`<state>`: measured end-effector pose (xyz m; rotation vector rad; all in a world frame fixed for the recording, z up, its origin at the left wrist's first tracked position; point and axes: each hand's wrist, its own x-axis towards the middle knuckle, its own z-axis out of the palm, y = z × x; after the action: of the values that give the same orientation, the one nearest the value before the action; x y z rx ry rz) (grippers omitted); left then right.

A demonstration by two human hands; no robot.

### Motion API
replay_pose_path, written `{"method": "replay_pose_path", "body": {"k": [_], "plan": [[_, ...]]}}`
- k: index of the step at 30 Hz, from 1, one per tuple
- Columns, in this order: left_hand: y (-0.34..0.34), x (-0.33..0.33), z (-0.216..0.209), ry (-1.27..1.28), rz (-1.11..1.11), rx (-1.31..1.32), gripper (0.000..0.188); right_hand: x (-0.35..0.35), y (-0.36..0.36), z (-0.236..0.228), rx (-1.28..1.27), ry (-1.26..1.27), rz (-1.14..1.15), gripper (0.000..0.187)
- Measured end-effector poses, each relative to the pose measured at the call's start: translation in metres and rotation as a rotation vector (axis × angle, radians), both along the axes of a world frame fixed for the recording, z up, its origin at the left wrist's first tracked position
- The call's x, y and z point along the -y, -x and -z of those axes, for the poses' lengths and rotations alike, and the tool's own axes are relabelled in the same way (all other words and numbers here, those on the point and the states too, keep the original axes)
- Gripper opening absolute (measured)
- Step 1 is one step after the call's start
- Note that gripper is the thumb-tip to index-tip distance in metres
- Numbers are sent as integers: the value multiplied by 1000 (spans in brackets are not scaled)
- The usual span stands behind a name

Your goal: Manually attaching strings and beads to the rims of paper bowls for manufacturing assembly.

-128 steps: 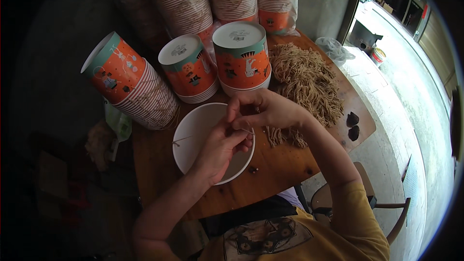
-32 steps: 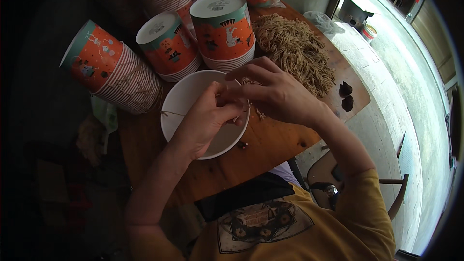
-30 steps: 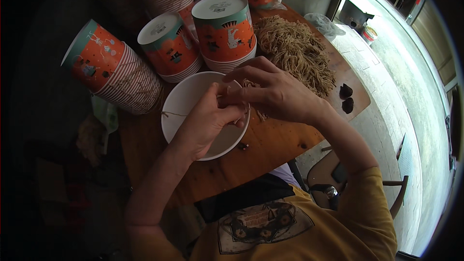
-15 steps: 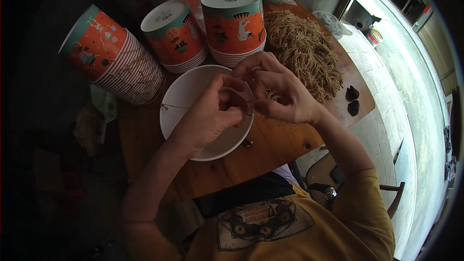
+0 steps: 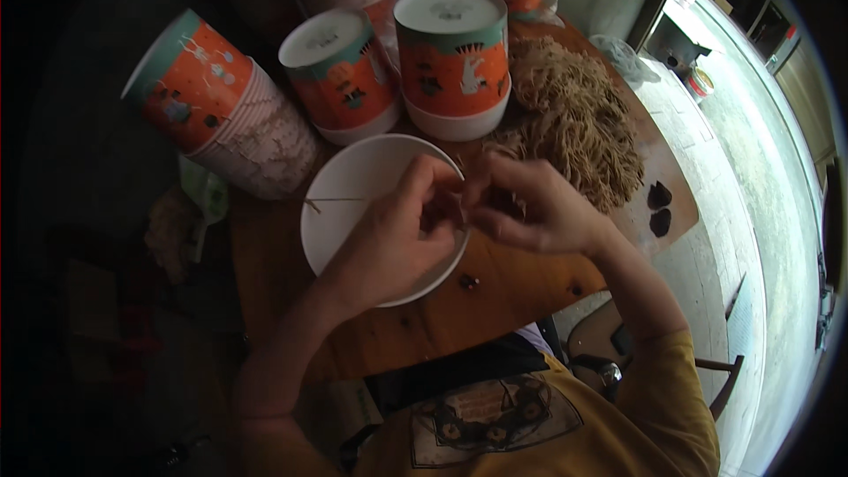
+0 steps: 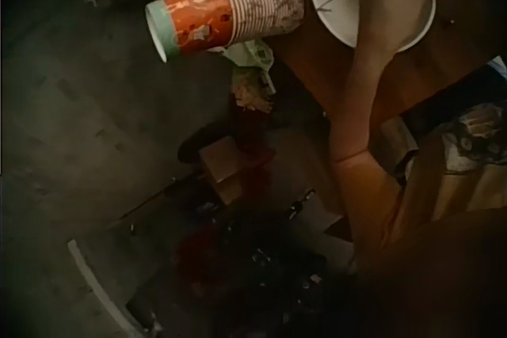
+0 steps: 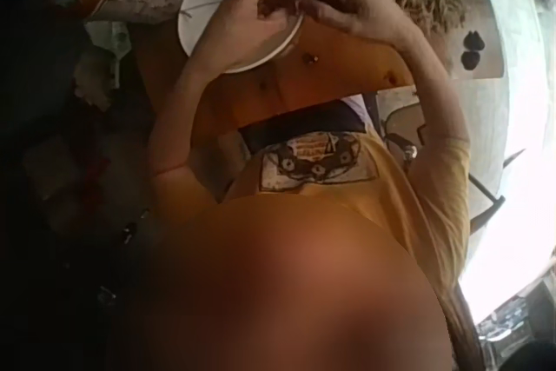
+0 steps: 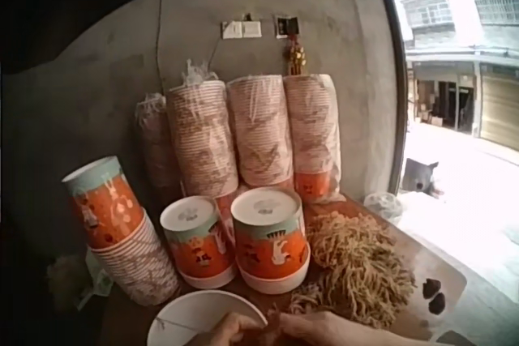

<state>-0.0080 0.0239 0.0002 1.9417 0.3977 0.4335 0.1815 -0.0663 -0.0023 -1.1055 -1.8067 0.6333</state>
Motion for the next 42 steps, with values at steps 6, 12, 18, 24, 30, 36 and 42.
{"method": "replay_pose_path", "body": {"k": [6, 12, 18, 24, 30, 36, 42], "plan": [[3, 5, 0, -65, -67, 3, 30, 22, 28, 2, 73, 4, 256, 19], [3, 9, -3, -66, -120, -33, 24, 21, 33, 15, 21, -16, 365, 16], [7, 7, -8, 131, -95, -8, 22, 18, 35, 13, -41, 17, 352, 11], [23, 10, -5, 119, -154, -28, 19, 19, 37, 13, -55, 59, 352, 11], [20, 19, -5, -239, -194, -140, 19, 20, 35, 9, -50, 85, 329, 12], [11, 24, -8, -296, -242, -161, 15, 19, 31, 10, -28, 77, 304, 12], [7, 22, -3, -181, -251, -129, 11, 18, 29, 10, -38, 96, 287, 12]]}}
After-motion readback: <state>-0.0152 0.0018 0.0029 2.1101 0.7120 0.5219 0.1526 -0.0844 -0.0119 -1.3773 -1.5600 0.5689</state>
